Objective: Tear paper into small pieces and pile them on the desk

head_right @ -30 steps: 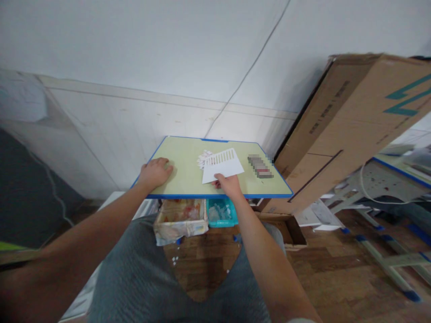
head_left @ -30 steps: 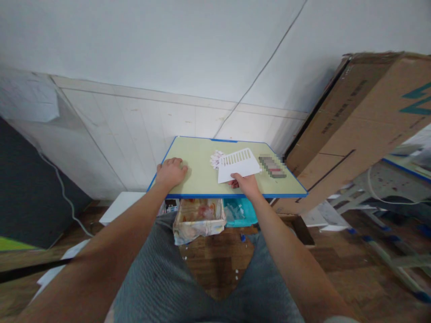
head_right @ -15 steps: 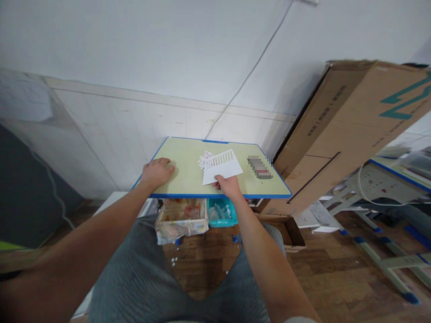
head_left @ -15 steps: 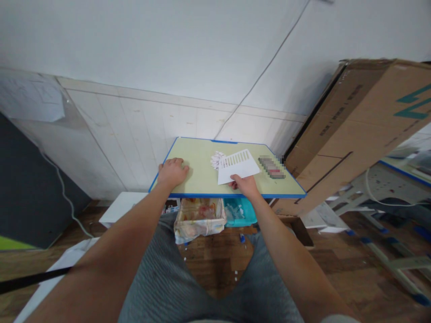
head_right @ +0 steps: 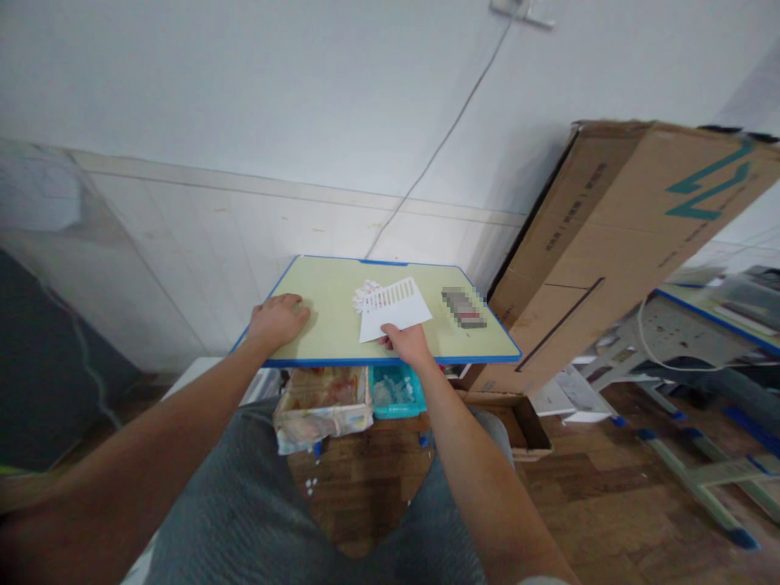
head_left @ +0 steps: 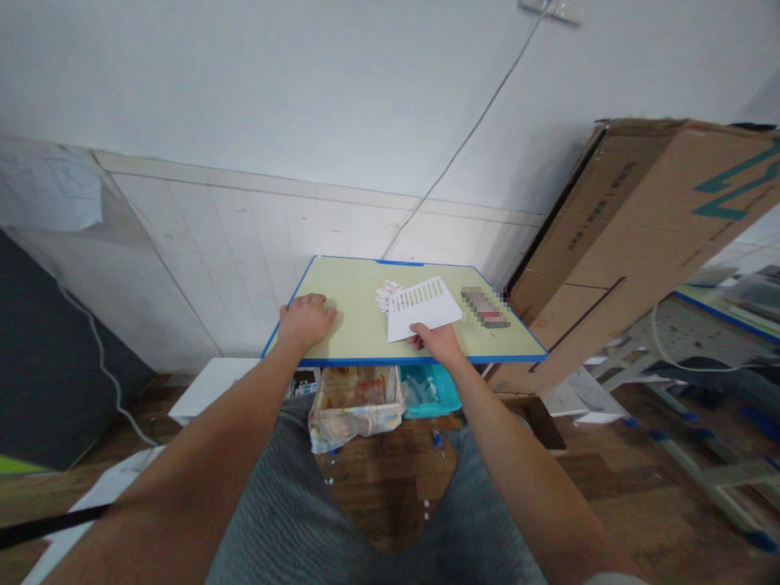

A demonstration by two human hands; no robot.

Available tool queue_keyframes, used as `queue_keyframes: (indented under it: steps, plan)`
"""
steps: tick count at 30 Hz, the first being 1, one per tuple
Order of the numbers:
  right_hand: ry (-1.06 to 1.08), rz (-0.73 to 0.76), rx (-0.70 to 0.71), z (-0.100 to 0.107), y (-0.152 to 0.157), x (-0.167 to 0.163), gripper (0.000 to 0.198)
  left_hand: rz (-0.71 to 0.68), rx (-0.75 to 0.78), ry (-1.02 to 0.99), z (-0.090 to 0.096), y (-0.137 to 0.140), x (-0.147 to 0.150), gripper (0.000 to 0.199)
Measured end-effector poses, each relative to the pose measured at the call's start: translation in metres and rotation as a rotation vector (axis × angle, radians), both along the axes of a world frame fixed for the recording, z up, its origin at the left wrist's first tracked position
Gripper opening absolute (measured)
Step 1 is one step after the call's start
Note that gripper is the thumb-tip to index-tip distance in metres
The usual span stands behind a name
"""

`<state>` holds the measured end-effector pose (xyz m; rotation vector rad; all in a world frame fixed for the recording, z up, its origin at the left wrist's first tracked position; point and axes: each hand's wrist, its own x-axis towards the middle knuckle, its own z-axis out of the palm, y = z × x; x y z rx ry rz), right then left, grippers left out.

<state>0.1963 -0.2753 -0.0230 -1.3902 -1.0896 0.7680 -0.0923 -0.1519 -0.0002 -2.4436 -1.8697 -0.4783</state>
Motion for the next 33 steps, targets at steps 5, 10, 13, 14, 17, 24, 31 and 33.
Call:
queue_keyframes:
  steps: [5, 10, 13, 14, 17, 24, 31, 33]
  plan:
    - [0.03, -0.007, -0.006, 0.001, 0.0002, 0.0, 0.014, -0.004, -0.008, 0.009, -0.0016, 0.0022, -0.0007, 0.061]
    - [0.08, -0.017, -0.019, 0.0045, 0.0013, 0.0032, 0.017, -0.007, -0.002, -0.001, -0.0038, 0.0046, -0.0015, 0.058]
    - [0.102, -0.023, -0.023, 0.0063, 0.0009, 0.0044, 0.017, -0.01, -0.003, -0.01, -0.0042, 0.0047, -0.0015, 0.057]
    - [0.107, -0.024, -0.024, 0.0066, 0.0006, 0.0045, 0.017, -0.009, -0.004, -0.013, -0.0043, 0.0047, -0.0015, 0.057]
    - [0.114, -0.027, -0.024, 0.007, -0.0006, 0.0042, 0.015, -0.003, -0.005, -0.023, -0.0051, 0.0057, -0.0014, 0.057]
    - [0.101, -0.024, -0.026, 0.0083, -0.0017, 0.003, 0.016, -0.001, -0.005, -0.027, -0.0073, 0.0088, -0.0018, 0.06]
    - [0.096, -0.023, -0.031, 0.0074, -0.0018, 0.0037, 0.014, -0.017, 0.011, -0.032, -0.0082, 0.007, -0.0019, 0.06]
    - [0.098, -0.027, -0.028, 0.007, -0.0014, 0.0035, 0.014, -0.014, 0.009, -0.027, -0.0069, 0.0059, -0.0015, 0.06]
